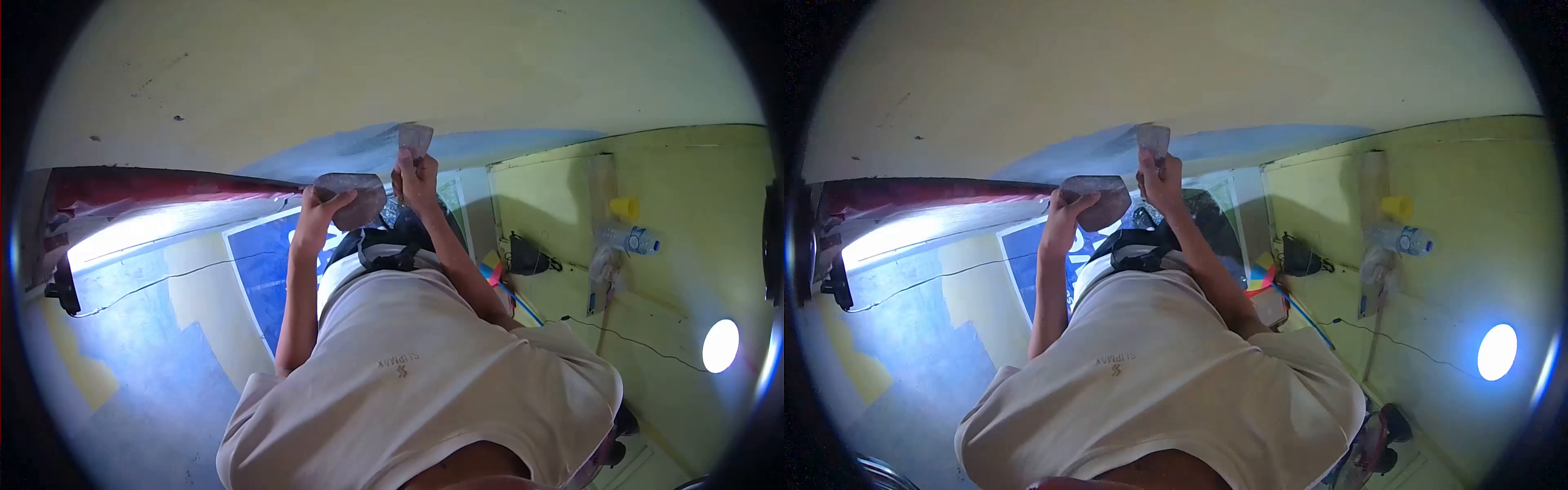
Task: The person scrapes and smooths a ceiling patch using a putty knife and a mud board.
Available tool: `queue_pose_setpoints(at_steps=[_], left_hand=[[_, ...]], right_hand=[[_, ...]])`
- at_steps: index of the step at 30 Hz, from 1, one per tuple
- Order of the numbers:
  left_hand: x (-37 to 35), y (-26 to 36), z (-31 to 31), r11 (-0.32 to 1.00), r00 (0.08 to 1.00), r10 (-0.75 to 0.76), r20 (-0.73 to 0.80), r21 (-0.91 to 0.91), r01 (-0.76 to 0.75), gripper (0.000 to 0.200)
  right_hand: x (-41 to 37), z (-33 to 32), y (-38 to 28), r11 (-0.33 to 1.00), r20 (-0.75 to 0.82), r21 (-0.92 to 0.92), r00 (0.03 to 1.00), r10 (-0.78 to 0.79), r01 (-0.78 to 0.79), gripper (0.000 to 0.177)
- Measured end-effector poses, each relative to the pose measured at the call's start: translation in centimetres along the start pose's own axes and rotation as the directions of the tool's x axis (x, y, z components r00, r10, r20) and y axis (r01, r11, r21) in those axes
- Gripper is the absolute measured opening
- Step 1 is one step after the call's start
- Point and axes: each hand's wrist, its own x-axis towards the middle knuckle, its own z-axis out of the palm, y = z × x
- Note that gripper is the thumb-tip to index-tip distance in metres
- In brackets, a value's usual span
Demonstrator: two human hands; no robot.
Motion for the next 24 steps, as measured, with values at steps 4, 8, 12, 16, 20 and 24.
queue_pose_setpoints(at_steps=[4, 8, 12, 16, 20, 24], left_hand=[[0.1, 0.3, -0.1, 1.000, 0.999, 0.011, -0.034, 0.024, -0.010, 0.021], [0.3, 0.2, -0.2, 0.998, 0.997, -0.059, -0.041, -0.018, 0.058, 0.021], [0.0, 0.7, 0.2, 1.000, 0.999, 0.016, -0.047, 0.006, -0.016, 0.020], [0.1, 0.2, -0.1, 1.000, 0.999, -0.021, -0.042, -0.023, 0.020, 0.019], [0.2, 0.5, 0.2, 1.000, 0.998, 0.005, -0.055, -0.026, -0.006, 0.020], [-0.2, 0.7, 0.2, 1.000, 1.000, 0.000, -0.024, 0.016, 0.001, 0.021]], right_hand=[[-0.3, -2.1, 4.3, 0.995, 0.013, -0.086, 0.999, 0.045, -0.044, 0.039], [0.0, -2.1, 3.4, 0.991, 0.049, -0.127, 0.998, 0.044, -0.037, 0.040], [-0.2, -1.8, 4.3, 0.995, -0.012, -0.090, 0.999, 0.043, -0.044, 0.040], [-0.4, -1.9, 4.1, 0.998, 0.032, -0.038, 0.998, 0.057, -0.056, 0.040], [0.2, -2.3, 5.3, 0.995, 0.042, -0.089, 0.998, 0.047, -0.043, 0.040], [0.1, -2.0, 3.6, 0.992, 0.061, -0.114, 0.996, 0.067, -0.059, 0.042]])
